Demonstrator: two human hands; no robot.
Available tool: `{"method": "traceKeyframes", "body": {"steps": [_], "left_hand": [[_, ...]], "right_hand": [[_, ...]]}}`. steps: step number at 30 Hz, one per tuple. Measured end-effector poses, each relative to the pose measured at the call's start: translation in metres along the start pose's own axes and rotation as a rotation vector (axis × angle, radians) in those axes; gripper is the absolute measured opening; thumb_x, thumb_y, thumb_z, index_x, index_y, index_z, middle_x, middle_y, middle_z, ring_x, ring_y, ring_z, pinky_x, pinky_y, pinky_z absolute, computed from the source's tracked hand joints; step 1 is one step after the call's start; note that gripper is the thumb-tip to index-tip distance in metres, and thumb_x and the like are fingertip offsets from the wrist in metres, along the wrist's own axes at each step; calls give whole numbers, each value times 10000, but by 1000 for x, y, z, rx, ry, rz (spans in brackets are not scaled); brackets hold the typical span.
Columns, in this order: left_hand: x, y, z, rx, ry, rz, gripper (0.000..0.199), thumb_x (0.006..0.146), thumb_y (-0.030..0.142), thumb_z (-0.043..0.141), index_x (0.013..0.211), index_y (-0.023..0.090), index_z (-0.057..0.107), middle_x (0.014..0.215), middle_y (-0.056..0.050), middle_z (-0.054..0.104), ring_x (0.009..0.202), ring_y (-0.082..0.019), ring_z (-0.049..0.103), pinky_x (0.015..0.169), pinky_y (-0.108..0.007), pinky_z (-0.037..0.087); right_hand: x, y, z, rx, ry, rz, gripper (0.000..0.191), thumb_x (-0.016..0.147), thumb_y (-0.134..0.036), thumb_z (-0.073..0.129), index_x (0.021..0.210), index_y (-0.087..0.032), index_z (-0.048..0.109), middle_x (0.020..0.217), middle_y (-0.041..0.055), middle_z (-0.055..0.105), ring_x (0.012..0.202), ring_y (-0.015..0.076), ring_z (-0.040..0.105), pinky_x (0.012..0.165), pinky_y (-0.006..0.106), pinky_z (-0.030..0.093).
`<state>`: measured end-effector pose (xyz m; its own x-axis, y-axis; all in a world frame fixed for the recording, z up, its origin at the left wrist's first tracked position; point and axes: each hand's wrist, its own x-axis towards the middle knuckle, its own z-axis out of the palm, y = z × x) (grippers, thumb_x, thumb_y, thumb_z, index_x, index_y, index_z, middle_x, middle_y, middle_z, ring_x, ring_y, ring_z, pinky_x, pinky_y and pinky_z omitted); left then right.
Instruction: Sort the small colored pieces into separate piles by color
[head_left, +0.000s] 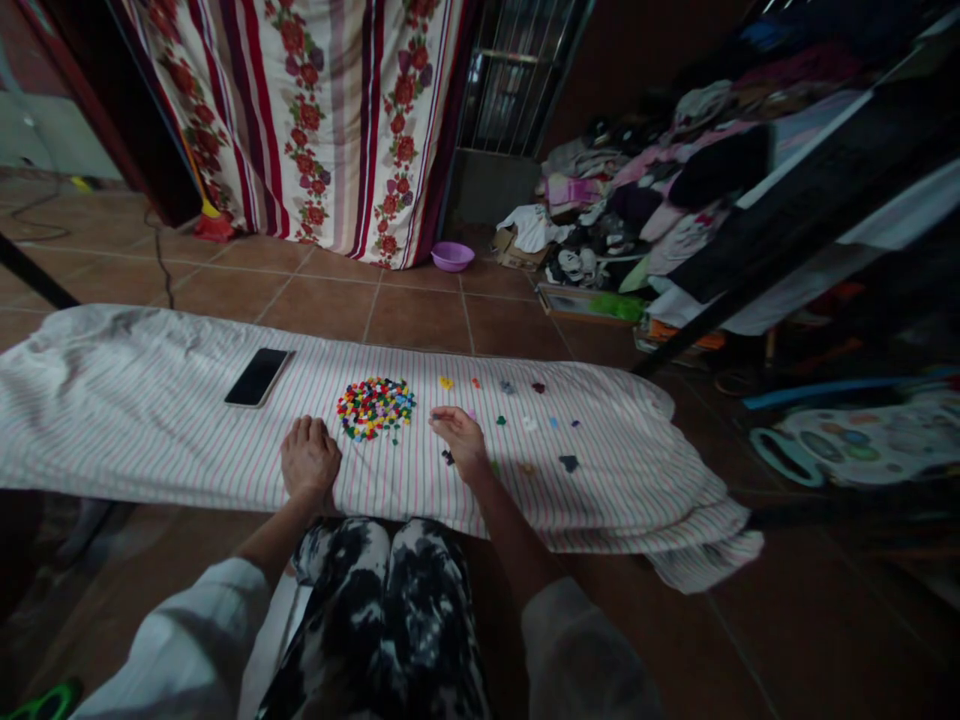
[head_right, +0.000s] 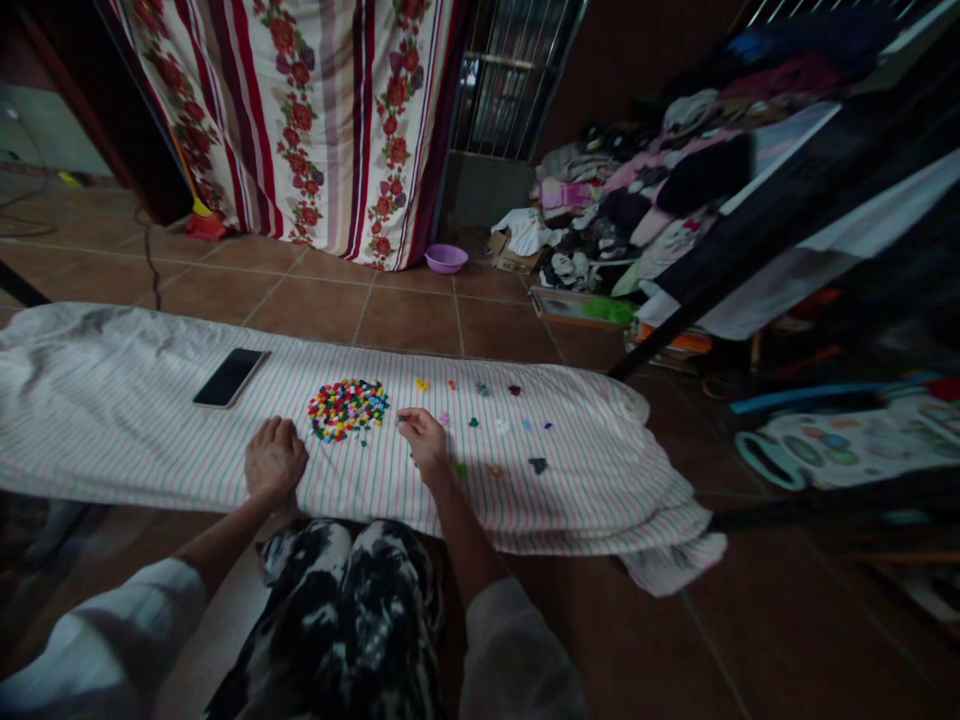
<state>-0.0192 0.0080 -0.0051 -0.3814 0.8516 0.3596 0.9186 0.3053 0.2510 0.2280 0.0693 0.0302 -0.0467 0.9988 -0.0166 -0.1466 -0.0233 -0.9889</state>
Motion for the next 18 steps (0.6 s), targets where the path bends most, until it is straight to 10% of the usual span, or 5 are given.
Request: {"method": "traceKeyframes", "body": {"steps": [11,18], "left_hand": [[-7,6,-11,61,-111,41,472,917,321,324,1243,63,547,1382,-221,506,1348,-338,388,1094,-491,307],[-10,9,-13,90,-134,22,509,923,357,272,1266,72,517,1408,-217,478,1380,-340,343,1107,-499,275]], "right_hand": [[-17,-6,-26,-69,157,-79,279,636,-394,729,849,-226,665,779,8,669,742,164,602,703,299,471],[-28,-3,-113,-138,414,-126,322,602,-407,722,848,-213,650,785,17,647,728,165,592,675,309,470]]}}
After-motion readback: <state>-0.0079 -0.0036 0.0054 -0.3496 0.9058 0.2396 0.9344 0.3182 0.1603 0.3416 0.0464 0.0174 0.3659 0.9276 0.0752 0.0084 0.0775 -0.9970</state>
